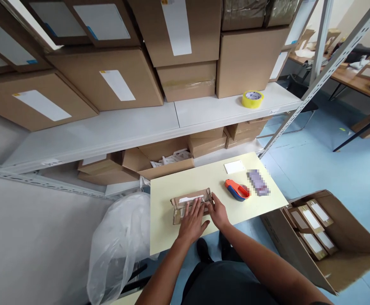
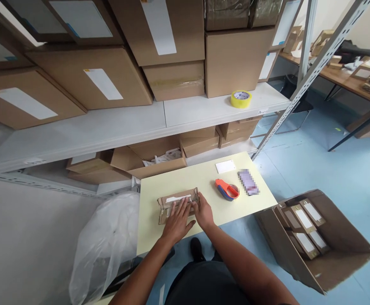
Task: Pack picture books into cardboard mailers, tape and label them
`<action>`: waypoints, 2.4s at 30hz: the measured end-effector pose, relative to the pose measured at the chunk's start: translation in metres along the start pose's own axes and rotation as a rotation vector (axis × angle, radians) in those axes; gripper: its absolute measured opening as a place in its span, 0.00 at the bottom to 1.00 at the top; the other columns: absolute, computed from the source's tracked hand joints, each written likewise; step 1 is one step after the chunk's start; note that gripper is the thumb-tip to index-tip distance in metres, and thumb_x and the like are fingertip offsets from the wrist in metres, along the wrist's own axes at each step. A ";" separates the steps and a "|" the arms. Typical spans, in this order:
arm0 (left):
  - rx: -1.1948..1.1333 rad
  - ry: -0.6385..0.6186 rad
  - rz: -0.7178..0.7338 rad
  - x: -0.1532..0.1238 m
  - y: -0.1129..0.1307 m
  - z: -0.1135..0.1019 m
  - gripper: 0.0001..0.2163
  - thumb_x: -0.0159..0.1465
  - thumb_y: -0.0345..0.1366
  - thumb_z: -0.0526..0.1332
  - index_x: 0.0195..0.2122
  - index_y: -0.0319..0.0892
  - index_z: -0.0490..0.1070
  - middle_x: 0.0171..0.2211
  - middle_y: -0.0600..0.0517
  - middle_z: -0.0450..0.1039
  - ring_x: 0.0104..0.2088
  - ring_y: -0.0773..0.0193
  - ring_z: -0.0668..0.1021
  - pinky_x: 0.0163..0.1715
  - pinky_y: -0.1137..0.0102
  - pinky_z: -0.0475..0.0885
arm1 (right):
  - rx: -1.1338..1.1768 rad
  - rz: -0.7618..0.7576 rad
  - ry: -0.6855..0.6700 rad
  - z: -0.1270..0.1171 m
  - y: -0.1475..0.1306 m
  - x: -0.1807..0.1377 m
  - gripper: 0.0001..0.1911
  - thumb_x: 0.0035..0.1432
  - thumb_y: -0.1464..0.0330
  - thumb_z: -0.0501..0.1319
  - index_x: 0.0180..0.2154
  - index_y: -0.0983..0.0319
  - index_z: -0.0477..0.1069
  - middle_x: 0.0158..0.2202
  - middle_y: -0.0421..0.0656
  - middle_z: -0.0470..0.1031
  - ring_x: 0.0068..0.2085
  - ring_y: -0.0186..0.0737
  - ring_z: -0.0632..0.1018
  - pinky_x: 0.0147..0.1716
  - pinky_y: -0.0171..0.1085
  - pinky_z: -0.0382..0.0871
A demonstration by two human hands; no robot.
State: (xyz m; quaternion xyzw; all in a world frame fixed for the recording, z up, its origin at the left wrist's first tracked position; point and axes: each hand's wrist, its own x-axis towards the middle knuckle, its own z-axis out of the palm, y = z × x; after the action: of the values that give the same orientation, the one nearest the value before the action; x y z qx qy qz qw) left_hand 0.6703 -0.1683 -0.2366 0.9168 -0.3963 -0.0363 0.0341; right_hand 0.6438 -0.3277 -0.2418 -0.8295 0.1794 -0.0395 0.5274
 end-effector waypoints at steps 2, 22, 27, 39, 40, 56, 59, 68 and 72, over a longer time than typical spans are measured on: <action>0.010 0.036 -0.034 0.001 -0.001 0.000 0.35 0.70 0.51 0.52 0.74 0.41 0.48 0.74 0.40 0.47 0.73 0.47 0.52 0.70 0.43 0.48 | -0.043 0.018 0.026 -0.003 -0.002 0.013 0.32 0.64 0.64 0.56 0.68 0.57 0.59 0.63 0.48 0.72 0.60 0.51 0.76 0.59 0.51 0.71; -0.019 0.112 -0.229 0.007 -0.039 -0.015 0.40 0.64 0.59 0.58 0.72 0.42 0.55 0.66 0.34 0.61 0.68 0.36 0.59 0.64 0.37 0.51 | -0.279 0.001 -0.088 -0.011 -0.004 0.040 0.28 0.68 0.67 0.51 0.67 0.54 0.61 0.61 0.46 0.72 0.60 0.48 0.73 0.55 0.43 0.70; -0.034 0.087 -0.228 0.007 -0.037 -0.022 0.41 0.63 0.61 0.59 0.71 0.42 0.56 0.66 0.33 0.61 0.67 0.36 0.60 0.64 0.38 0.51 | -0.270 0.017 -0.079 -0.011 -0.004 0.042 0.23 0.67 0.68 0.51 0.62 0.55 0.67 0.59 0.46 0.74 0.58 0.47 0.74 0.55 0.43 0.70; -0.207 0.014 -0.258 -0.023 -0.072 -0.026 0.52 0.51 0.44 0.73 0.73 0.45 0.47 0.69 0.37 0.55 0.70 0.42 0.56 0.65 0.48 0.57 | 0.138 0.064 -0.239 -0.047 0.012 0.024 0.28 0.66 0.53 0.56 0.62 0.57 0.68 0.61 0.49 0.75 0.57 0.50 0.78 0.57 0.49 0.72; -0.234 0.029 -0.238 -0.022 -0.075 -0.028 0.51 0.50 0.42 0.73 0.72 0.46 0.50 0.67 0.39 0.58 0.69 0.44 0.59 0.65 0.51 0.58 | 0.191 0.047 -0.260 -0.047 0.013 0.021 0.28 0.65 0.51 0.57 0.60 0.57 0.70 0.60 0.49 0.75 0.59 0.51 0.76 0.57 0.49 0.72; -0.807 0.118 -0.672 -0.040 -0.118 -0.032 0.34 0.51 0.51 0.71 0.58 0.44 0.71 0.57 0.44 0.71 0.59 0.48 0.73 0.60 0.56 0.68 | 0.282 0.199 -0.100 -0.073 0.050 -0.001 0.32 0.55 0.46 0.64 0.53 0.61 0.75 0.49 0.52 0.81 0.46 0.51 0.82 0.49 0.51 0.76; -0.662 0.200 -0.540 -0.040 -0.101 -0.035 0.33 0.50 0.46 0.72 0.58 0.47 0.71 0.57 0.46 0.70 0.61 0.49 0.70 0.63 0.56 0.65 | 0.204 0.121 -0.085 -0.068 0.048 0.005 0.26 0.59 0.51 0.62 0.53 0.59 0.74 0.53 0.52 0.79 0.46 0.50 0.82 0.47 0.50 0.77; -1.120 -0.057 -0.890 -0.034 -0.099 -0.030 0.33 0.55 0.58 0.67 0.57 0.44 0.72 0.55 0.43 0.74 0.57 0.48 0.75 0.58 0.56 0.71 | -0.586 0.011 0.011 -0.119 0.072 0.048 0.25 0.60 0.71 0.56 0.59 0.61 0.69 0.60 0.56 0.71 0.62 0.55 0.70 0.57 0.50 0.66; -1.440 -0.163 -1.181 -0.045 -0.099 -0.008 0.34 0.61 0.62 0.60 0.61 0.43 0.69 0.63 0.40 0.69 0.59 0.50 0.75 0.53 0.61 0.75 | -0.796 0.122 -0.254 -0.124 0.088 0.050 0.26 0.62 0.70 0.56 0.62 0.63 0.67 0.46 0.54 0.80 0.52 0.53 0.78 0.59 0.50 0.58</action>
State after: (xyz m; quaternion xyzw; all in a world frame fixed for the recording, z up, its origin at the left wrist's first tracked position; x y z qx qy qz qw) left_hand 0.7122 -0.0674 -0.2355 0.7224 0.2504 -0.3487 0.5422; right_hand 0.6366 -0.4847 -0.2714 -0.9547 0.1630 0.1666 0.1850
